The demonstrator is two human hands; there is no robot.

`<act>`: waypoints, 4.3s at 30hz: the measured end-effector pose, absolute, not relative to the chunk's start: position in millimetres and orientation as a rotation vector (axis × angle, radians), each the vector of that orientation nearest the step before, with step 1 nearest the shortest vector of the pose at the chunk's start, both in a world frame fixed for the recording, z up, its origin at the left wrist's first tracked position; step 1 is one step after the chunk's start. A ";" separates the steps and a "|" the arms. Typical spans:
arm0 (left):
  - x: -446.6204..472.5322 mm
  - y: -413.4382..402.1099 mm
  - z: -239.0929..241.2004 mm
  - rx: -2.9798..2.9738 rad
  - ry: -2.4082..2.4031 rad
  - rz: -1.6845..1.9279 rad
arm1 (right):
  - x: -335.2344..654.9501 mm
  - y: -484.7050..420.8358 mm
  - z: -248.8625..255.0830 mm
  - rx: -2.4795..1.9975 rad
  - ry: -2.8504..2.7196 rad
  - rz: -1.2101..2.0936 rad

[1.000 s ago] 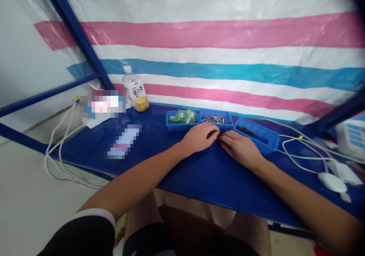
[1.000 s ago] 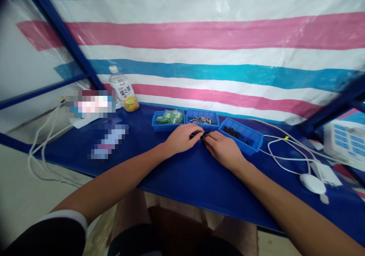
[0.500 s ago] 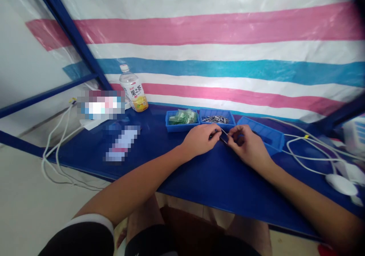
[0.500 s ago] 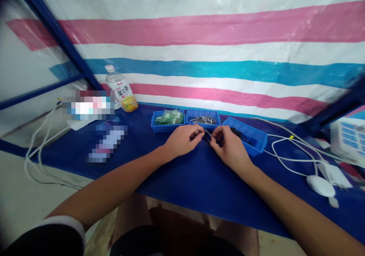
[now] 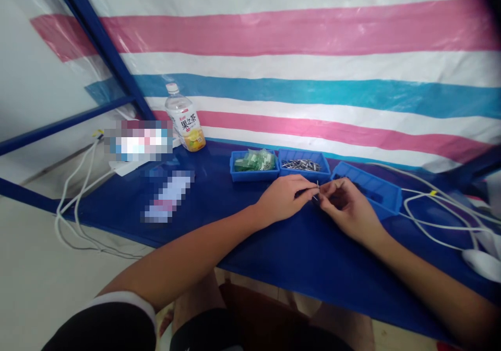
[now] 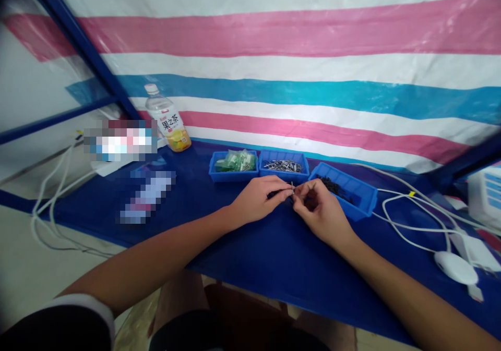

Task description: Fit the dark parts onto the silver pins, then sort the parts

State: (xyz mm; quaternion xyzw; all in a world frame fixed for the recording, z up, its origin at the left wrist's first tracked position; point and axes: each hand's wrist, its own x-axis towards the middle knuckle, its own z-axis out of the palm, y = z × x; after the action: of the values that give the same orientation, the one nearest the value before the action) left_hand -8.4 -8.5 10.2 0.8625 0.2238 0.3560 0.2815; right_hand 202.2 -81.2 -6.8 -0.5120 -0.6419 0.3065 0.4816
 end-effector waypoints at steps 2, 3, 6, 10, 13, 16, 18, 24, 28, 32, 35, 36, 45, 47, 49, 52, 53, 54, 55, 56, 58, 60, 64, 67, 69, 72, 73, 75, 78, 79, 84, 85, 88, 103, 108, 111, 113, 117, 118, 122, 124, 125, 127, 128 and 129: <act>-6.9 -9.5 12.0 2.226 0.636 0.947 | 201.5 -81.6 -7.1 -1.247 -1.576 0.745; -6.3 -10.1 13.1 2.192 0.657 0.940 | 200.9 -81.8 -7.1 -1.248 -1.581 0.740; -4.5 -12.5 15.7 2.110 0.679 0.941 | 198.3 -82.5 -6.1 -1.246 -1.569 0.745; -3.1 -16.1 16.4 2.001 0.684 0.965 | 196.0 -82.7 -4.4 -1.227 -1.537 0.760; -3.5 -16.8 15.4 1.915 0.726 0.966 | 198.2 -81.5 -5.5 -1.251 -1.575 0.713; -4.9 -14.3 14.9 1.887 0.724 0.972 | 201.1 -80.7 -6.3 -1.287 -1.596 0.641; -6.0 -11.5 15.1 1.913 0.705 0.963 | 201.9 -81.1 -4.9 -1.306 -1.579 0.592; -7.9 -3.3 13.2 1.993 0.660 0.949 | 202.4 -82.4 2.7 -1.335 -1.624 0.460; -7.0 -2.1 9.9 1.876 0.631 0.949 | 204.0 -81.8 3.3 -1.395 -1.704 0.413; -5.6 -5.8 8.4 1.799 0.607 0.953 | 202.8 -82.1 1.8 -1.411 -1.736 0.437; -4.6 -9.1 8.4 1.746 0.579 0.935 | 200.4 -82.6 1.2 -1.382 -1.741 0.482; -4.4 -9.7 8.6 1.737 0.569 0.935 | 199.8 -82.7 1.5 -1.371 -1.732 0.493; -5.8 -13.4 13.2 1.772 0.631 0.797 | 202.1 -83.0 7.6 -1.317 -1.691 0.488; -4.5 -16.0 12.8 1.751 0.594 0.775 | 202.9 -83.4 6.0 -1.337 -1.674 0.466; -3.0 -17.3 11.6 1.756 0.579 0.771 | 203.6 -83.7 4.0 -1.362 -1.671 0.437; -1.7 -16.1 9.2 1.772 0.601 0.773 | 204.5 -84.0 2.9 -1.401 -1.682 0.367; -1.6 -15.4 8.3 1.761 0.609 0.773 | 204.6 -84.0 3.2 -1.409 -1.691 0.343; -1.6 -14.6 7.5 1.740 0.611 0.772 | 204.6 -83.9 3.8 -1.410 -1.704 0.322; -1.7 -14.0 6.8 1.709 0.607 0.770 | 204.6 -83.8 4.6 -1.403 -1.722 0.306; -1.8 -13.5 6.1 1.674 0.595 0.767 | 204.5 -83.5 5.5 -1.386 -1.746 0.294; -2.0 -12.7 4.9 1.617 0.564 0.763 | 204.4 -82.8 6.9 -1.339 -1.793 0.264; -2.3 -11.5 3.9 1.601 0.551 0.771 | 204.5 -81.9 7.6 -1.310 -1.824 0.228; -2.8 -6.8 1.3 1.654 0.580 0.817 | 205.4 -80.6 7.5 -1.300 -1.853 0.214; -2.4 -3.1 -1.0 1.626 0.572 0.862 | 206.0 -79.8 7.2 -1.285 -1.870 0.226; -1.9 -1.4 -1.7 1.590 0.566 0.885 | 205.7 -79.3 7.1 -1.277 -1.885 0.228; -1.7 0.3 -0.9 1.543 0.614 0.922 | 204.4 -79.2 6.8 -1.271 -1.885 0.235; -1.7 0.7 -0.3 1.524 0.638 0.941 | 204.0 -79.4 6.6 -1.272 -1.870 0.245; -2.0 1.7 0.5 1.495 0.674 0.967 | 203.3 -80.4 6.3 -1.284 -1.820 0.276; -2.8 2.8 0.5 1.511 0.660 0.968 | 203.1 -82.1 6.6 -1.304 -1.776 0.320; -3.2 3.1 0.4 1.522 0.638 0.965 | 203.3 -82.4 6.9 -1.311 -1.775 0.328; -5.4 3.4 2.7 1.561 0.593 0.978 | 204.9 -80.2 8.1 -1.386 -1.811 0.279; -5.7 3.3 3.6 1.574 0.603 0.987 | 205.3 -79.4 7.6 -1.395 -1.833 0.273; -6.3 2.9 6.0 1.603 0.620 1.007 | 205.8 -77.7 4.7 -1.403 -1.888 0.318; -6.0 2.1 5.2 1.616 0.561 0.975 | 203.3 -78.5 3.6 -1.487 -1.723 0.754; -11.0 2.4 5.7 1.913 0.691 0.895 | 201.4 -77.9 7.7 -1.400 -1.462 0.963; -12.9 1.0 6.1 2.207 0.678 0.804 | 202.1 -77.7 8.1 -1.350 -1.339 0.996; -13.4 0.8 5.5 2.392 0.641 0.752 | 202.3 -76.4 8.4 -1.322 -1.285 1.002; -13.0 2.7 2.9 2.567 0.552 0.708 | 200.1 -68.4 9.6 -1.318 -1.261 0.993; -12.7 3.4 2.2 2.574 0.540 0.714 | 199.3 -66.0 9.6 -1.336 -1.265 0.986; -11.8 6.2 -0.9 2.576 0.528 0.739 | 198.2 -62.3 8.8 -1.398 -1.309 0.958; -11.9 7.3 -2.3 2.574 0.535 0.749 | 199.5 -64.8 8.9 -1.412 -1.341 0.945; -12.1 7.7 -3.0 2.573 0.542 0.751 | 200.5 -66.8 9.3 -1.420 -1.370 0.924; -12.9 8.4 -3.8 2.566 0.569 0.758 | 203.1 -70.7 10.2 -1.466 -1.490 0.799; -13.4 8.6 -4.0 2.558 0.591 0.766 | 204.5 -72.4 10.6 -1.494 -1.585 0.689; -13.8 8.7 -4.0 2.547 0.617 0.781 | 205.8 -73.8 10.6 -1.515 -1.692 0.561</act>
State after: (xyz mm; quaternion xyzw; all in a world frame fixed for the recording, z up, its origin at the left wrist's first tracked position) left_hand -13.8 8.7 -4.0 0.9123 0.2210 0.2795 0.2020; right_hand 205.8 -73.8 10.6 -0.5961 -0.6658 0.2209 0.3905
